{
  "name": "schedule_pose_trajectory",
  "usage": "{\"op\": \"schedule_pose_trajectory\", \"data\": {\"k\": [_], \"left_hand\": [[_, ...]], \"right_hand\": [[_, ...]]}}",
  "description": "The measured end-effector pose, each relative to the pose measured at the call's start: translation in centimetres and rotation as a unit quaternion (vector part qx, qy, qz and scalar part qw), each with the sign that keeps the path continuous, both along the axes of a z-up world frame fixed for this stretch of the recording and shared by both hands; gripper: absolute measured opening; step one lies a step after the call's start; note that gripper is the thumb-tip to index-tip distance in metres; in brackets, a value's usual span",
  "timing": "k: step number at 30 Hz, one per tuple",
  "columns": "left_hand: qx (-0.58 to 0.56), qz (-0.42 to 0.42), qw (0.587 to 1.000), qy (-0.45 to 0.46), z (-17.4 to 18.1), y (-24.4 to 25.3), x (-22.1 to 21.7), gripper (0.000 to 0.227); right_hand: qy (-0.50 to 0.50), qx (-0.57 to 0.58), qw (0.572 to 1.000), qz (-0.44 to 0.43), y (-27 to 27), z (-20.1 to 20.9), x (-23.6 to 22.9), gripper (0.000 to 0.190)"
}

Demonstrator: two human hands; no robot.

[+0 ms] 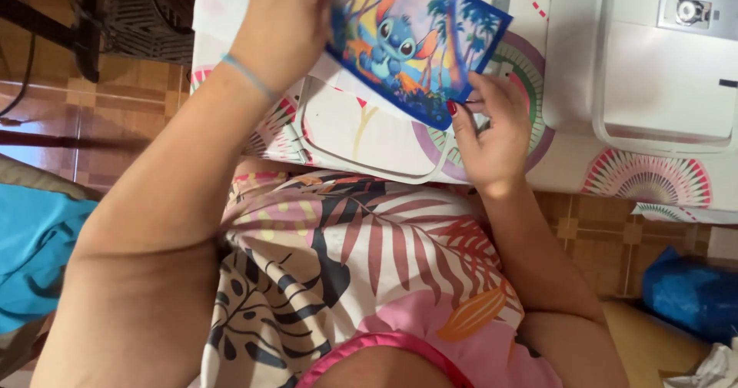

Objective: The person positions a piece of printed fabric over a lower embroidery hoop frame and then presses an upper frame over it to secure the material.

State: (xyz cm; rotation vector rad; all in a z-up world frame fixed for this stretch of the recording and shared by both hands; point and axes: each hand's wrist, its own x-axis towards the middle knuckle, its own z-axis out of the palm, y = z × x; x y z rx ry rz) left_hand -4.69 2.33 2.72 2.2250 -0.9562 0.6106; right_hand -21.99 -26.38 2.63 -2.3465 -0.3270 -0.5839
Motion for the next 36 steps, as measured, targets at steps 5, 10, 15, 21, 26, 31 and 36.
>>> {"op": "schedule_pose_trajectory", "data": {"k": [5, 10, 15, 21, 26, 31, 36], "left_hand": [[-0.033, -0.025, 0.996, 0.081, -2.4, 2.6, -2.3, 0.035], [-0.047, -0.050, 0.991, 0.116, -4.3, 3.1, -1.4, 0.037], [-0.071, -0.060, 0.986, 0.140, -4.4, 3.5, -1.6, 0.037], [-0.139, -0.092, 0.946, 0.280, -3.3, 3.6, -1.7, 0.043], [-0.182, -0.126, 0.931, 0.290, -3.3, 3.6, -1.6, 0.042], [-0.173, -0.078, 0.937, 0.294, -2.8, 3.9, -1.8, 0.042], [-0.121, -0.110, 0.953, 0.255, -3.7, 3.9, -1.5, 0.047]], "right_hand": [[0.042, -0.005, 0.999, -0.005, -1.2, 0.1, 0.0, 0.050], [0.137, 0.031, 0.990, -0.021, -1.8, 0.6, 0.5, 0.051], [0.130, 0.049, 0.990, -0.017, -1.9, 0.2, 0.6, 0.052], [0.043, 0.012, 0.999, 0.024, -1.6, 1.6, 0.3, 0.062], [0.027, 0.012, 0.996, 0.082, -1.4, 6.2, 2.2, 0.067], [0.007, 0.028, 0.996, 0.090, -2.1, 7.1, 2.5, 0.057], [0.172, 0.054, 0.984, -0.013, -0.8, 4.0, 1.5, 0.057]]}}
